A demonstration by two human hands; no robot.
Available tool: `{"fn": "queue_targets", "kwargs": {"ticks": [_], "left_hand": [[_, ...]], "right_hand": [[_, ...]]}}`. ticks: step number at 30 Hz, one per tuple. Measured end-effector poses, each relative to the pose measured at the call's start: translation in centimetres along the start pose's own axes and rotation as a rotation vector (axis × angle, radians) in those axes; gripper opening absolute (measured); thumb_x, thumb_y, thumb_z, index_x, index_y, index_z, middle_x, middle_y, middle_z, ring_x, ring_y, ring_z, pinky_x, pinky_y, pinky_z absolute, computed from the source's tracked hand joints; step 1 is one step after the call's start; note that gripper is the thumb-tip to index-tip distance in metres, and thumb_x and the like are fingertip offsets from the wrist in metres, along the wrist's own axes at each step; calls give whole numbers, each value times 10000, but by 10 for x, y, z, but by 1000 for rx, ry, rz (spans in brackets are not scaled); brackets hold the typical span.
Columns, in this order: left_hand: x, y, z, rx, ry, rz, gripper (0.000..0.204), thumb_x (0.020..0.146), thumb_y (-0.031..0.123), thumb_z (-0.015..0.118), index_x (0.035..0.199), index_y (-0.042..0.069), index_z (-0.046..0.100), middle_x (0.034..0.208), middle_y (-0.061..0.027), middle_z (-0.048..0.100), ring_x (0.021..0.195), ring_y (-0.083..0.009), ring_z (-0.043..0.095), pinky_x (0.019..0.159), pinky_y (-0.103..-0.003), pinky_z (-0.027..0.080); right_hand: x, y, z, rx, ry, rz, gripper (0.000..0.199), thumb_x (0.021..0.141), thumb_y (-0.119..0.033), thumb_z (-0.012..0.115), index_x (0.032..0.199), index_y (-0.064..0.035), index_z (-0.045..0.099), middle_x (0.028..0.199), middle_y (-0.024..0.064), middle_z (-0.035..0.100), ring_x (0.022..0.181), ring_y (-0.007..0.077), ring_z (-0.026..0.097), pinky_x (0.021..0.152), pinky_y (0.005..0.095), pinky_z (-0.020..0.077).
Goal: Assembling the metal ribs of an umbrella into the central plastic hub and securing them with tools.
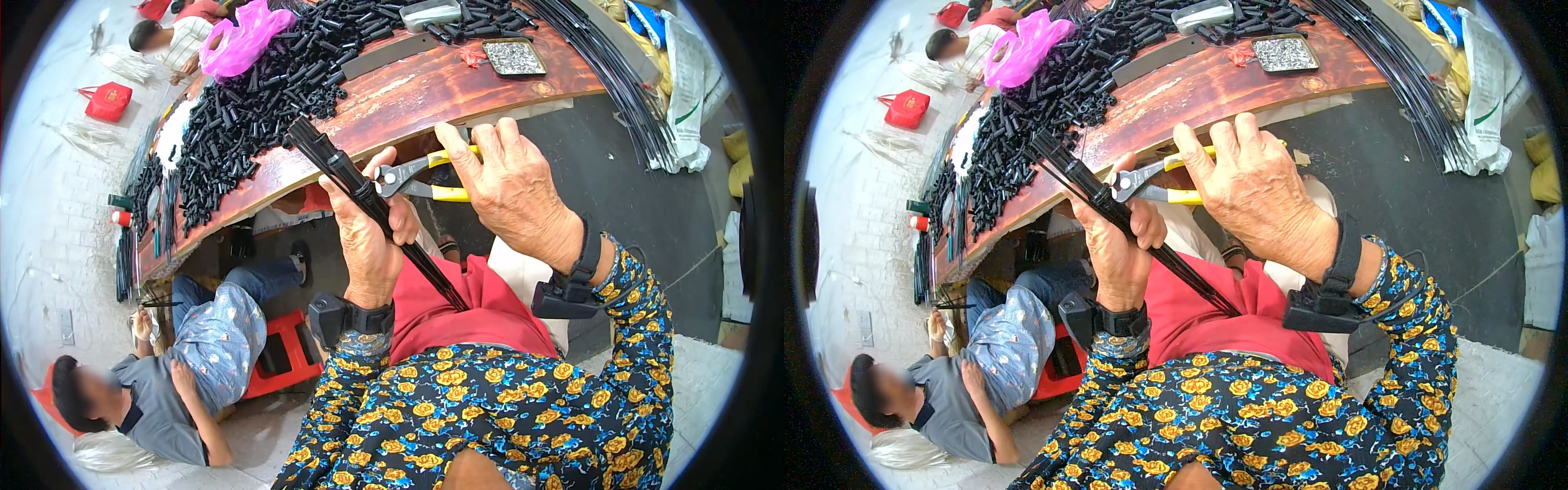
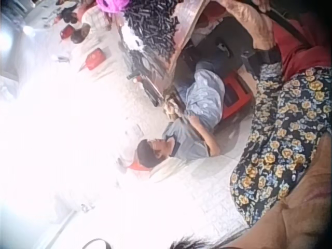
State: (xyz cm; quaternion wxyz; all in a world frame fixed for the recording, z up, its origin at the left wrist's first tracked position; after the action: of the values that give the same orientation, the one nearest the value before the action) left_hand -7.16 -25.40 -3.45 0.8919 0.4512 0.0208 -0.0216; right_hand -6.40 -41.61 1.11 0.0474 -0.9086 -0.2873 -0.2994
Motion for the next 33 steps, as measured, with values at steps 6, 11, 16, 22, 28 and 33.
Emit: {"fn": "queue_targets", "kwargs": {"ticks": [6, 11, 16, 22, 28, 33], "left_hand": [[-4, 0, -7, 96, 130, 46, 862, 836, 779, 333, 1239, 43, 530, 499, 22, 373, 387, -106, 311, 396, -259, 270], [-5, 4, -7, 78, 226, 122, 791, 882, 737, 348, 1067, 15, 614, 478, 5, 403, 346, -105, 317, 358, -260, 238], [-5, 3, -12, 60, 259, 129, 763, 894, 711, 370, 1037, 3, 616, 481, 3, 412, 349, -103, 330, 352, -259, 242], [-3, 1, -16, 47, 273, 163, 764, 897, 704, 377, 1031, -10, 615, 481, 9, 404, 359, -100, 333, 362, -253, 253], [-1, 2, -18, 74, 216, 122, 843, 839, 764, 381, 1176, 11, 554, 450, 17, 352, 368, -105, 303, 380, -254, 244], [-3, 2, -15, 52, 203, 76, 836, 853, 759, 360, 1149, 7, 576, 453, 15, 357, 366, -102, 307, 376, -255, 246]], "right_hand": [[-5, -12, 8, 29, 2, 118, 241, 791, -134, 587, 991, -14, 529, 817, 103, 489, 828, 243, 526, 556, 283, 512], [-12, -27, 22, 143, 4, 246, 200, 772, -110, 612, 931, -37, 516, 818, 103, 491, 818, 258, 534, 560, 297, 518], [-20, -38, 28, 199, 12, 366, 282, 717, -73, 651, 961, -43, 514, 823, 103, 482, 821, 269, 528, 579, 311, 531], [-27, -50, 39, 250, 24, 429, 316, 696, -55, 642, 985, -42, 514, 848, 113, 507, 839, 291, 539, 610, 348, 524], [-32, -55, 41, 428, -7, 414, 270, 712, -57, 624, 956, -39, 510, 851, 125, 521, 832, 307, 539, 633, 378, 510], [-21, -34, 27, 353, -93, 325, 325, 733, -37, 608, 1038, -5, 499, 899, 153, 474, 883, 315, 501, 669, 380, 504]]}}
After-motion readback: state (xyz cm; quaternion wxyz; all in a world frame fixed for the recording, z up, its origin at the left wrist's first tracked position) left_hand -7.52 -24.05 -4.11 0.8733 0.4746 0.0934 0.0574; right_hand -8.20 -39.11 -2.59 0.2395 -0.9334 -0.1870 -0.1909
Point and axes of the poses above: each hand's wrist, its own x-axis towards the middle knuckle, its own z-axis out of the palm, y = z × x, the point moved 4 cm from there along x, towards the middle knuckle
